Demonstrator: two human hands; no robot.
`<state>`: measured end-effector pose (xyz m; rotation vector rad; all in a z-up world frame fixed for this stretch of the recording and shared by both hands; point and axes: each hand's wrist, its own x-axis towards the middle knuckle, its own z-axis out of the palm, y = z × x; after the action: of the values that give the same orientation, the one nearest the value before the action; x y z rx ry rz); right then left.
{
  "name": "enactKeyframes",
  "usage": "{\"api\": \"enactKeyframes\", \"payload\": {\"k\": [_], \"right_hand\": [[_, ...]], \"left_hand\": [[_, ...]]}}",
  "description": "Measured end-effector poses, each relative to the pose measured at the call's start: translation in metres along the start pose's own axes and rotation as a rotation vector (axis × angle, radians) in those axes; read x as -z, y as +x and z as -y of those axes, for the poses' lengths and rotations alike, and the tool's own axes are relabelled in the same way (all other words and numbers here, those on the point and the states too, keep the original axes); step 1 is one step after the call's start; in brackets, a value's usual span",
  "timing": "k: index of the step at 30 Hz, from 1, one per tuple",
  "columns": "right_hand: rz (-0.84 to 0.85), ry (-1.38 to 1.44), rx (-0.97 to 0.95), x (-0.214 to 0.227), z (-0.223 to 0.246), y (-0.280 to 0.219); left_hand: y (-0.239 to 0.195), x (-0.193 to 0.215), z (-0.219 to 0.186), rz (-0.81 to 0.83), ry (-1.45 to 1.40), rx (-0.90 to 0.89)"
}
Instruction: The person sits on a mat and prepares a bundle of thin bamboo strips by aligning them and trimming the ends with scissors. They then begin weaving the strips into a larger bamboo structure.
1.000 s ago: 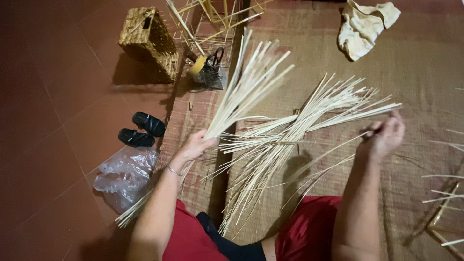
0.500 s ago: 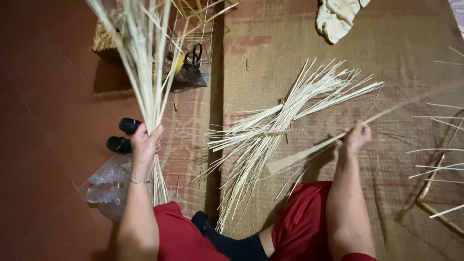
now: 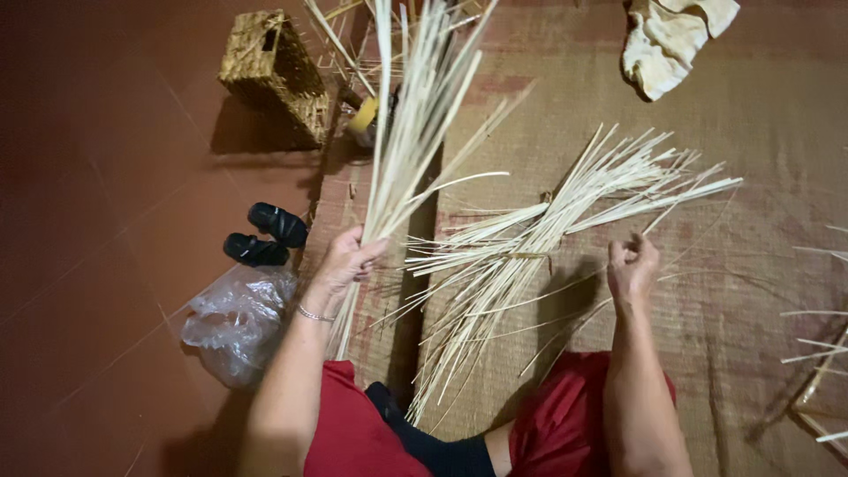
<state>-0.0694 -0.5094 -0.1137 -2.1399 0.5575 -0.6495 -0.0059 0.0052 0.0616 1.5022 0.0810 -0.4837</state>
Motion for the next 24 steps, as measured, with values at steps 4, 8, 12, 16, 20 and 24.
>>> {"api": "enactKeyframes", "payload": {"k": [4, 8, 12, 16, 20, 24], "right_hand": [[0.211, 0.403, -0.200, -0.005, 0.116, -0.021], [0.310, 0.579, 0.145, -0.008, 0.219, -0.034], [0.388, 0.699, 0.114, -0.005, 0.291, -0.035], [0.376, 0.836, -0.043, -0.014, 0.318, -0.017], [0.369, 0.858, -0.021, -0.022, 0.307, -0.014], [0.383, 0.906, -0.078, -0.026, 0.295, -0.010]], "left_hand": [[-0.004, -0.012, 0.000, 0.084, -0.052, 0.006], [-0.006, -0.022, 0.005, 0.099, -0.037, 0.038], [-0.002, -0.027, 0.016, 0.154, -0.022, 0.006], [0.003, -0.030, 0.028, 0.196, -0.051, 0.005], [0.005, -0.030, 0.030, 0.234, 0.007, -0.071], [0.000, -0.029, 0.024, 0.231, 0.054, 0.031]]}}
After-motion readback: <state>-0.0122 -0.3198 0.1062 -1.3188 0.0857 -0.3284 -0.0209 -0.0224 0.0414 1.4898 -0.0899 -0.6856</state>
